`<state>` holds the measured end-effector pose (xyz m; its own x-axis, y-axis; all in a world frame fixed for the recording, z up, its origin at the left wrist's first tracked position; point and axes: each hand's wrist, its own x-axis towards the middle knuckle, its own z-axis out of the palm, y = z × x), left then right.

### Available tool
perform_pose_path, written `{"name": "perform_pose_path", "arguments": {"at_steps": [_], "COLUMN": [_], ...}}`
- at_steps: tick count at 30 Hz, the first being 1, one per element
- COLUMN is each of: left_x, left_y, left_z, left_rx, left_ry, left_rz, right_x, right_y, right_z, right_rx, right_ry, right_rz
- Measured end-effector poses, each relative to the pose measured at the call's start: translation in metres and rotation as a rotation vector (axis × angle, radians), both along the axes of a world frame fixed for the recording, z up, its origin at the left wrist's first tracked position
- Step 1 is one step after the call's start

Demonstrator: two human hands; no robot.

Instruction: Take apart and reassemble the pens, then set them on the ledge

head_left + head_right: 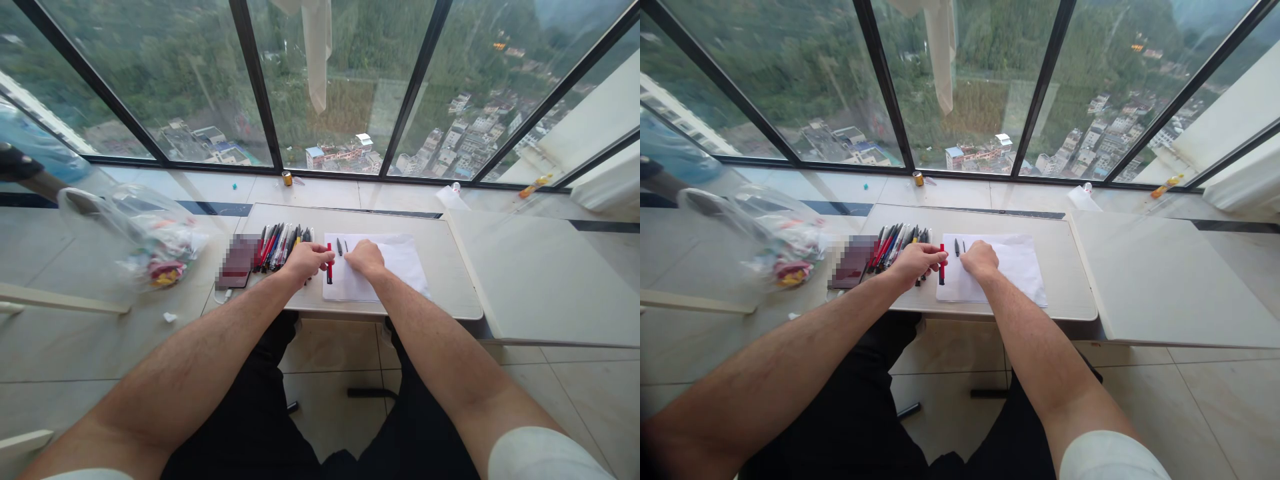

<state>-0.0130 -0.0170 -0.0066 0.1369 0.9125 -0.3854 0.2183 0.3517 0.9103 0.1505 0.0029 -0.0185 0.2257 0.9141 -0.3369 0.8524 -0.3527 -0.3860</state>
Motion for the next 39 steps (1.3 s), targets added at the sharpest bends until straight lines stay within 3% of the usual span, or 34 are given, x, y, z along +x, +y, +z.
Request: {"name": "perform_pose_path", "arguments": {"at_steps": [9,17,20,29,32,39], "left_x": [0.006,0.006,0.005,0.007,0.012,0.02], "left_y": [-0.002,-0.003,-0.003,-0.006,-0.008,-0.01], "left_z": [0.003,0.001,0.001,0.002,0.003,0.003], "left_rx": [-0.002,-0.006,-0.004,0.005,0.014,0.031], "left_ry": [0.02,0.015,0.013,-0.097,-0.099,-0.111], "left_rz": [-0.001,-0.008,-0.019,-0.166,-0.21,-0.253], "right_x": [-0.008,-0.004,0.004,0.038,0.044,0.049], "right_y": [-0.003,-0.002,0.0,-0.013,-0.022,-0.031], "right_z": [0.001,-0.001,0.001,0.037,0.041,0.033], "right_rx": [0.08,0.064,0.094,0.318,0.327,0.343], "right_ry": [-0.12,0.018,0.183,1.137,1.236,1.208], "right_rz": [0.1,0.006,-0.045,-0.231,-0.211,-0.161]}}
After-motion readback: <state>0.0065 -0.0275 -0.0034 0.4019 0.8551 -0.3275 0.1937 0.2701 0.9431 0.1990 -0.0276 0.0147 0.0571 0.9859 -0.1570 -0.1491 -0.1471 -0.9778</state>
